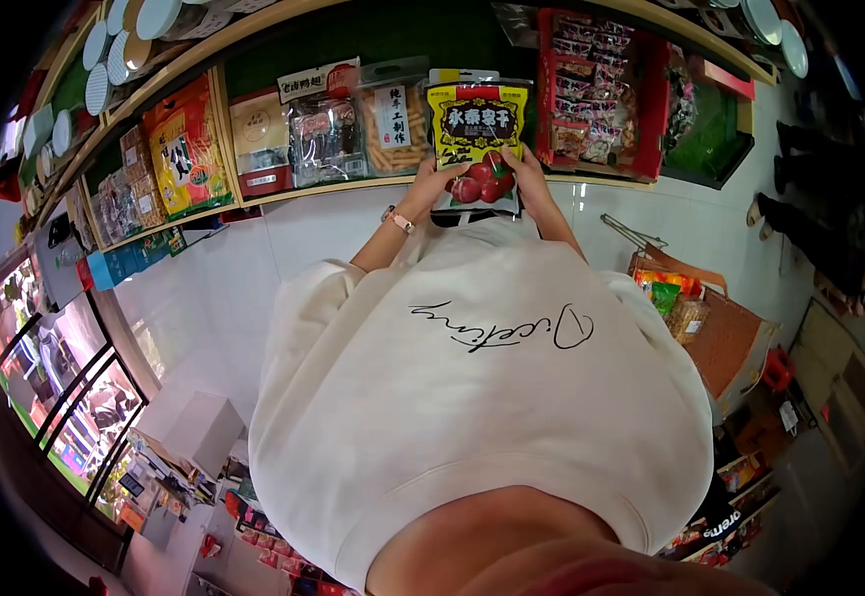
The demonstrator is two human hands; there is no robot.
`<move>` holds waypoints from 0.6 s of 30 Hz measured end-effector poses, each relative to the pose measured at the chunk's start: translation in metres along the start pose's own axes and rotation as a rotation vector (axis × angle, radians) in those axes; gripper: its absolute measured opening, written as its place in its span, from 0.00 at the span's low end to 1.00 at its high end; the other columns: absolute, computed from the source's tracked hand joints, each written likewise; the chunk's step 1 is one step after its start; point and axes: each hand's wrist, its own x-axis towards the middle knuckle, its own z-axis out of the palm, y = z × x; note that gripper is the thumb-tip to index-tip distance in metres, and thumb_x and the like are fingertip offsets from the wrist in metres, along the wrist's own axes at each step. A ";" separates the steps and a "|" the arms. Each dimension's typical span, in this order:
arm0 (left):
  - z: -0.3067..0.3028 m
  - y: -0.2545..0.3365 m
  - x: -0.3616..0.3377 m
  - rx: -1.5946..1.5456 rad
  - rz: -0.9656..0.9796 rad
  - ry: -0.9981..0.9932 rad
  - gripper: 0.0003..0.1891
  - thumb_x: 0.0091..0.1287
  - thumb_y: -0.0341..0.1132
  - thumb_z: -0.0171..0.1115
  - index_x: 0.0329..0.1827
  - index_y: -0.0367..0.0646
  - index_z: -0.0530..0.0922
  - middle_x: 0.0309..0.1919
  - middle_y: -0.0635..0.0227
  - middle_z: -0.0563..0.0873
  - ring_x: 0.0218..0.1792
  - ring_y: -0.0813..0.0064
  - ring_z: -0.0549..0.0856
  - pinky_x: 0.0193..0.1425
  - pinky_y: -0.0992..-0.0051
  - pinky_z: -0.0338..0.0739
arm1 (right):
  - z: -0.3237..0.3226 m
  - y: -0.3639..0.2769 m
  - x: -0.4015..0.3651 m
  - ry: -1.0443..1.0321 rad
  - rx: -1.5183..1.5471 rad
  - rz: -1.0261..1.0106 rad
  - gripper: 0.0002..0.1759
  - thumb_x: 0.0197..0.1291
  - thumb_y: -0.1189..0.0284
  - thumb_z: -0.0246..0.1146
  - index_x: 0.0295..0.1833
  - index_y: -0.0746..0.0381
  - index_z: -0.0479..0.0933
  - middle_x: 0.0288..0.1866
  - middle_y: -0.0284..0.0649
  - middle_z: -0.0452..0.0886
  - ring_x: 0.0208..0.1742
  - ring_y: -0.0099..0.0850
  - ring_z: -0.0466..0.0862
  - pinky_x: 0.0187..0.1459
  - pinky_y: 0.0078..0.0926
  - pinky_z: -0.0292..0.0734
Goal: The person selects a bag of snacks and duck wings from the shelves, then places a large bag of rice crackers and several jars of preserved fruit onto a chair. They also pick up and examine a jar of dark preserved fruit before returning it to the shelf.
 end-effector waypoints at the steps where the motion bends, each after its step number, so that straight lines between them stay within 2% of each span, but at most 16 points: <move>1: 0.001 0.001 0.001 -0.031 0.012 0.022 0.14 0.61 0.36 0.63 0.48 0.40 0.78 0.40 0.70 0.84 0.37 0.83 0.80 0.42 0.81 0.73 | 0.001 -0.002 0.003 -0.007 0.001 0.012 0.22 0.62 0.64 0.59 0.57 0.64 0.68 0.50 0.37 0.77 0.51 0.24 0.75 0.54 0.22 0.67; 7: 0.030 -0.025 0.001 -0.227 0.081 0.136 0.15 0.61 0.34 0.63 0.49 0.40 0.77 0.41 0.69 0.83 0.38 0.82 0.80 0.42 0.81 0.74 | -0.014 -0.028 0.012 -0.133 -0.122 0.128 0.21 0.62 0.64 0.59 0.57 0.64 0.68 0.49 0.37 0.78 0.50 0.25 0.75 0.53 0.23 0.68; 11: 0.056 -0.046 -0.015 -0.383 0.137 0.316 0.15 0.61 0.33 0.62 0.49 0.38 0.76 0.41 0.68 0.83 0.39 0.80 0.81 0.42 0.80 0.75 | -0.022 -0.035 0.027 -0.366 -0.250 0.218 0.21 0.62 0.64 0.59 0.57 0.64 0.69 0.50 0.36 0.77 0.50 0.25 0.75 0.54 0.22 0.67; 12: 0.067 -0.051 -0.018 -0.456 0.152 0.360 0.15 0.61 0.33 0.61 0.50 0.38 0.76 0.42 0.68 0.83 0.38 0.80 0.81 0.42 0.80 0.75 | -0.023 -0.031 0.031 -0.324 -0.348 0.208 0.22 0.62 0.63 0.58 0.58 0.63 0.69 0.50 0.36 0.77 0.51 0.24 0.75 0.54 0.21 0.67; 13: 0.075 -0.051 -0.022 -0.544 0.206 0.416 0.16 0.61 0.32 0.61 0.52 0.37 0.74 0.43 0.67 0.83 0.38 0.79 0.81 0.43 0.79 0.76 | -0.019 -0.036 0.038 -0.394 -0.403 0.229 0.22 0.62 0.63 0.58 0.58 0.63 0.69 0.50 0.36 0.77 0.50 0.24 0.75 0.54 0.21 0.68; 14: 0.078 -0.053 -0.030 -0.634 0.226 0.445 0.15 0.60 0.30 0.63 0.49 0.38 0.76 0.40 0.69 0.83 0.37 0.80 0.81 0.41 0.81 0.75 | -0.016 -0.035 0.038 -0.460 -0.452 0.261 0.22 0.62 0.63 0.58 0.58 0.63 0.69 0.50 0.36 0.78 0.50 0.24 0.75 0.53 0.22 0.68; 16: 0.079 -0.063 -0.041 -0.641 0.206 0.584 0.14 0.60 0.32 0.62 0.48 0.38 0.76 0.38 0.70 0.83 0.35 0.82 0.80 0.38 0.82 0.74 | 0.000 -0.034 0.035 -0.563 -0.478 0.334 0.21 0.63 0.65 0.57 0.59 0.63 0.68 0.50 0.37 0.77 0.50 0.25 0.75 0.53 0.23 0.69; 18: 0.066 -0.091 -0.052 -0.659 0.239 0.600 0.14 0.61 0.32 0.61 0.49 0.38 0.75 0.40 0.69 0.83 0.37 0.80 0.80 0.42 0.80 0.74 | 0.022 -0.026 0.026 -0.627 -0.458 0.397 0.20 0.64 0.66 0.57 0.58 0.63 0.68 0.50 0.37 0.77 0.51 0.26 0.75 0.53 0.25 0.70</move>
